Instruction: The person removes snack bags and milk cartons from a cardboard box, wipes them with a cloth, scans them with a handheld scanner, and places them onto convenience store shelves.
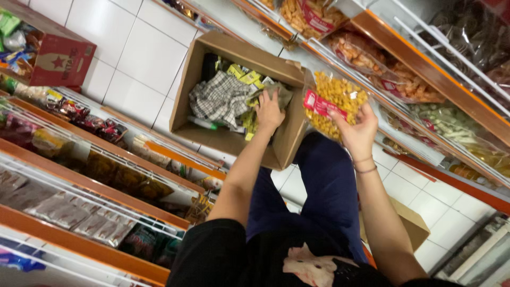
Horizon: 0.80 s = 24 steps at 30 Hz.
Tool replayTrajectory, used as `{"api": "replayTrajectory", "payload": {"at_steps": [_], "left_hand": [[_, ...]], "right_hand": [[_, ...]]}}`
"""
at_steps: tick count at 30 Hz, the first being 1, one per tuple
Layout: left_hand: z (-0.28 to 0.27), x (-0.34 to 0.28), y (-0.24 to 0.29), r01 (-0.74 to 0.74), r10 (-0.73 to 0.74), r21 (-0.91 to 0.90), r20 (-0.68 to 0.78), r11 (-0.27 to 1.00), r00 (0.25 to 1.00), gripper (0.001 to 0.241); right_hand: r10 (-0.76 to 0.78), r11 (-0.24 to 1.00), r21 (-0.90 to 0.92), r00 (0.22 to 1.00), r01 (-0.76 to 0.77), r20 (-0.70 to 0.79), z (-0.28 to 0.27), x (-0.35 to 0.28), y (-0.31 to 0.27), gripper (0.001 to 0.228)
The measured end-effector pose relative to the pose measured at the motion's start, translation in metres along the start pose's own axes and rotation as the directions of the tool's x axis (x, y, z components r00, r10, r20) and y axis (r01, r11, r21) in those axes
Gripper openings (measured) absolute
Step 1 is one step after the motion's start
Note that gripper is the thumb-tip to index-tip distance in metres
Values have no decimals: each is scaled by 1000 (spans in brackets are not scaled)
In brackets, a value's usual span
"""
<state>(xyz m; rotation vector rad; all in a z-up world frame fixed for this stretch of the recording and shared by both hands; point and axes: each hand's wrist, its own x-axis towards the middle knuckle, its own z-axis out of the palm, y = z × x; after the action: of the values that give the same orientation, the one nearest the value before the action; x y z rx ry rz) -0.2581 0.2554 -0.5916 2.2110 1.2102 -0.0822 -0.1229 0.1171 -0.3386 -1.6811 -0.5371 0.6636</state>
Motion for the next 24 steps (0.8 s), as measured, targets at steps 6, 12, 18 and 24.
{"api": "replayTrajectory", "payload": {"at_steps": [6, 12, 18, 24], "left_hand": [[36, 37, -15, 37, -34, 182, -24, 982, 999, 73], [54, 44, -36, -62, 78, 246, -57, 967, 995, 33], [40, 39, -39, -132, 120, -225, -68, 965, 991, 22], [-23, 31, -43, -61, -177, -897, -153, 438, 972, 19]], "right_hand": [[-24, 1000, 18, 998, 26, -63, -30, -13, 53, 37], [86, 995, 50, 994, -82, -63, -33, -18, 75, 22], [131, 983, 149, 982, -111, -134, -28, -14, 76, 14], [237, 877, 442, 970, -187, -61, -22, -7, 49, 24]]}}
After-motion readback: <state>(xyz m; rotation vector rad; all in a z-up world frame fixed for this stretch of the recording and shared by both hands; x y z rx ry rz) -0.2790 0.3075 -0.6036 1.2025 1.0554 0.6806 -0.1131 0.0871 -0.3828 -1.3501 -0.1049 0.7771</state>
